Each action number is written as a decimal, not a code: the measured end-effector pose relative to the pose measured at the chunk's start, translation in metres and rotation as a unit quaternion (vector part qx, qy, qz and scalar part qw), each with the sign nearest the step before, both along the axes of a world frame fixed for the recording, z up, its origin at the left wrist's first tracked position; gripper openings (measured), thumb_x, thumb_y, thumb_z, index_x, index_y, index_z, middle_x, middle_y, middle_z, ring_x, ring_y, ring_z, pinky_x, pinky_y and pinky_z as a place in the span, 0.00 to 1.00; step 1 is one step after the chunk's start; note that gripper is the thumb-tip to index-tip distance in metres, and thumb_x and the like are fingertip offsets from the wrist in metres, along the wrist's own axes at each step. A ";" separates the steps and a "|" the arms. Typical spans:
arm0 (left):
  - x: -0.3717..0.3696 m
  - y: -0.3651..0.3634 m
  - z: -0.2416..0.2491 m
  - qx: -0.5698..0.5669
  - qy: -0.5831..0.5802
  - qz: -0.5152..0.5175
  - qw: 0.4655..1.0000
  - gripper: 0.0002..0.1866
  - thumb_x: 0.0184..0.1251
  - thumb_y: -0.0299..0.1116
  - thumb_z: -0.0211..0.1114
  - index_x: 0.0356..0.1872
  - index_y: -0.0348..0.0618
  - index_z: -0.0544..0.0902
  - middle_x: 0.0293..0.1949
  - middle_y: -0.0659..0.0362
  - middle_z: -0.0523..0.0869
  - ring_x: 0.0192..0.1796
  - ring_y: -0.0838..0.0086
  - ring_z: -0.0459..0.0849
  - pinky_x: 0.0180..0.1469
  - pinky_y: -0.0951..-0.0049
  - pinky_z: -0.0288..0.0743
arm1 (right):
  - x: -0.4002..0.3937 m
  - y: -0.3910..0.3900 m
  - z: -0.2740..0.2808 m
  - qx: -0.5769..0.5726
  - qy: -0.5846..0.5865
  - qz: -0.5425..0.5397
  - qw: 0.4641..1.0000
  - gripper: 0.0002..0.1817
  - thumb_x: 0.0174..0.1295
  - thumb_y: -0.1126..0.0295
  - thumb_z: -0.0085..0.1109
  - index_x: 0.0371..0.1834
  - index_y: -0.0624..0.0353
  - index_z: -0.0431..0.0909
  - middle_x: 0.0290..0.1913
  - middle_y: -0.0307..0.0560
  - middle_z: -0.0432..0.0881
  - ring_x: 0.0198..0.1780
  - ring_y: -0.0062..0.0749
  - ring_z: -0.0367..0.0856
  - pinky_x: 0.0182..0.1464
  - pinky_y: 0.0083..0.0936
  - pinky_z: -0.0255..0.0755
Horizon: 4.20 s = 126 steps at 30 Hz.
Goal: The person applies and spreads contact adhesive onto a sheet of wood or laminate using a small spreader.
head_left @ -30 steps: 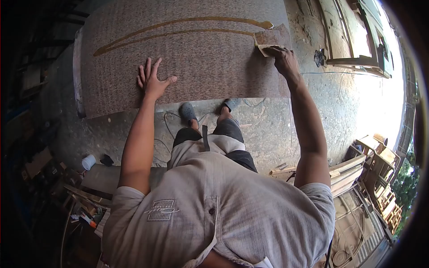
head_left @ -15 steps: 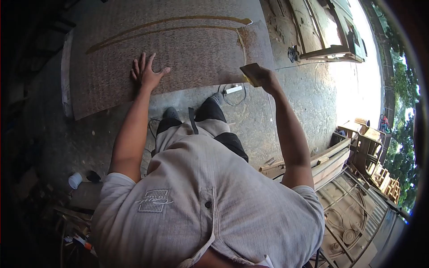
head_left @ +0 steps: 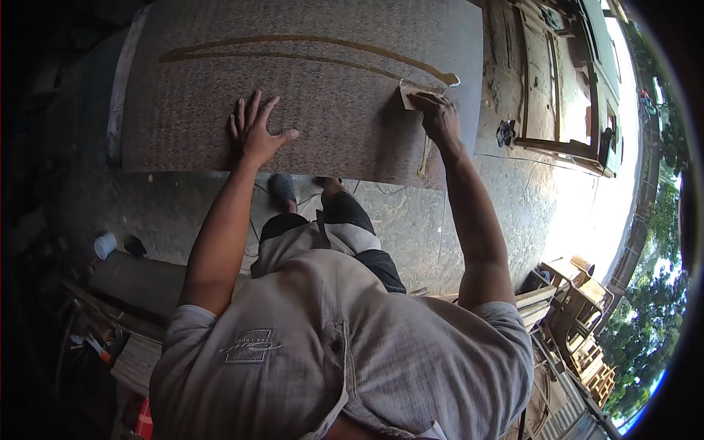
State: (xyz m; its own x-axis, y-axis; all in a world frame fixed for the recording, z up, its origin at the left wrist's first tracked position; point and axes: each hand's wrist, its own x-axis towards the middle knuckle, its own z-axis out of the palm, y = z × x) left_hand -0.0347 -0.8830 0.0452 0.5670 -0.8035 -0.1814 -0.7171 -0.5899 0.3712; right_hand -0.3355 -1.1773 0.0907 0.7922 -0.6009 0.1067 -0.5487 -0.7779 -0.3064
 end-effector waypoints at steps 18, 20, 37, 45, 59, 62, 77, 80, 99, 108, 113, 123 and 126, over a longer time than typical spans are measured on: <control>0.003 -0.005 -0.006 0.003 -0.009 0.011 1.000 0.54 0.42 0.76 0.67 0.75 0.73 0.63 0.81 0.64 0.46 0.82 0.57 0.35 0.78 0.39 0.27 | 0.020 -0.047 0.015 -0.046 0.076 -0.012 0.996 0.23 0.65 0.75 0.45 0.56 0.37 0.84 0.56 0.40 0.85 0.54 0.43 0.85 0.54 0.37 0.79; 0.004 -0.004 -0.010 -0.009 -0.002 0.001 1.000 0.53 0.42 0.76 0.67 0.75 0.73 0.63 0.81 0.64 0.46 0.82 0.57 0.35 0.78 0.39 0.27 | 0.005 -0.029 0.016 -0.029 0.068 -0.011 0.997 0.23 0.64 0.75 0.47 0.55 0.36 0.84 0.55 0.38 0.85 0.52 0.43 0.85 0.53 0.37 0.80; 0.027 -0.014 -0.026 -0.003 -0.012 0.016 1.000 0.39 0.63 0.70 0.57 0.74 0.75 0.63 0.80 0.65 0.47 0.81 0.57 0.38 0.78 0.40 0.31 | -0.068 0.146 0.047 0.343 -0.058 -0.199 0.916 0.16 0.59 0.76 0.57 0.50 0.59 0.85 0.47 0.46 0.88 0.45 0.32 0.86 0.51 0.30 0.78; 0.029 -0.005 -0.012 -0.033 -0.128 -0.009 0.991 0.27 0.75 0.59 0.50 0.73 0.76 0.65 0.79 0.65 0.54 0.80 0.59 0.48 0.80 0.46 0.38 | 0.048 0.004 0.068 0.246 -0.189 -0.112 0.944 0.22 0.65 0.69 0.56 0.63 0.60 0.76 0.54 0.46 0.85 0.52 0.36 0.84 0.54 0.32 0.76; 0.028 -0.005 -0.010 -0.038 -0.129 0.004 0.991 0.26 0.73 0.54 0.54 0.71 0.75 0.69 0.77 0.65 0.60 0.79 0.58 0.52 0.78 0.47 0.45 | 0.085 -0.004 0.042 -0.042 0.027 0.021 0.999 0.22 0.61 0.77 0.49 0.51 0.38 0.87 0.53 0.41 0.86 0.53 0.43 0.84 0.59 0.39 0.75; 0.029 -0.005 -0.007 -0.052 -0.123 -0.005 0.991 0.26 0.73 0.54 0.54 0.71 0.76 0.69 0.77 0.65 0.60 0.79 0.58 0.53 0.78 0.48 0.46 | 0.091 -0.034 0.035 -0.028 0.088 -0.011 0.996 0.24 0.61 0.78 0.48 0.51 0.38 0.87 0.54 0.41 0.86 0.53 0.43 0.84 0.55 0.38 0.77; 0.035 -0.006 -0.045 -0.109 -0.170 -0.013 0.979 0.25 0.75 0.57 0.48 0.72 0.77 0.65 0.77 0.65 0.59 0.79 0.56 0.52 0.78 0.43 0.43 | -0.015 0.153 0.011 0.004 0.073 -0.103 0.992 0.21 0.62 0.76 0.50 0.50 0.40 0.87 0.53 0.38 0.86 0.52 0.42 0.84 0.57 0.39 0.73; 0.038 -0.005 -0.040 -0.090 -0.151 -0.027 0.984 0.26 0.75 0.58 0.47 0.72 0.78 0.65 0.77 0.66 0.59 0.79 0.57 0.52 0.78 0.42 0.43 | -0.024 0.196 0.020 0.006 0.085 -0.106 0.991 0.21 0.61 0.77 0.51 0.51 0.41 0.87 0.52 0.41 0.86 0.51 0.44 0.84 0.54 0.38 0.75; 0.059 0.011 -0.009 -0.132 -0.094 -0.074 0.984 0.22 0.74 0.44 0.52 0.68 0.66 0.74 0.74 0.64 0.67 0.77 0.59 0.59 0.76 0.51 0.52 | 0.140 0.070 -0.004 -0.031 0.025 0.049 0.998 0.22 0.60 0.77 0.50 0.51 0.40 0.86 0.54 0.41 0.85 0.57 0.46 0.81 0.62 0.40 0.72; 0.057 0.011 -0.010 -0.147 -0.090 -0.077 0.982 0.21 0.73 0.43 0.53 0.66 0.66 0.76 0.73 0.65 0.69 0.75 0.59 0.62 0.75 0.51 0.53 | 0.156 -0.002 0.020 -0.082 0.104 0.020 0.991 0.25 0.60 0.79 0.49 0.54 0.36 0.85 0.53 0.45 0.86 0.51 0.46 0.85 0.54 0.39 0.78; 0.059 0.011 -0.019 -0.154 -0.097 -0.081 0.980 0.22 0.73 0.45 0.52 0.66 0.67 0.76 0.74 0.66 0.67 0.76 0.59 0.61 0.75 0.51 0.51 | 0.125 0.033 0.010 -0.021 0.077 -0.001 0.997 0.24 0.61 0.78 0.49 0.52 0.35 0.86 0.55 0.37 0.85 0.55 0.42 0.83 0.61 0.38 0.71; 0.066 0.013 -0.042 -0.185 -0.084 -0.090 0.975 0.22 0.75 0.47 0.52 0.69 0.67 0.71 0.74 0.66 0.66 0.77 0.59 0.59 0.75 0.49 0.52 | 0.041 0.204 0.008 -0.019 0.078 -0.109 0.991 0.23 0.60 0.77 0.50 0.52 0.37 0.86 0.55 0.36 0.85 0.55 0.40 0.83 0.58 0.36 0.70; 0.082 0.022 -0.045 -0.189 -0.070 -0.097 0.975 0.23 0.76 0.48 0.52 0.70 0.67 0.69 0.74 0.66 0.66 0.77 0.60 0.57 0.75 0.48 0.52 | 0.039 0.239 0.014 0.002 0.107 -0.122 0.987 0.22 0.62 0.75 0.51 0.54 0.38 0.85 0.54 0.37 0.86 0.53 0.43 0.84 0.57 0.39 0.72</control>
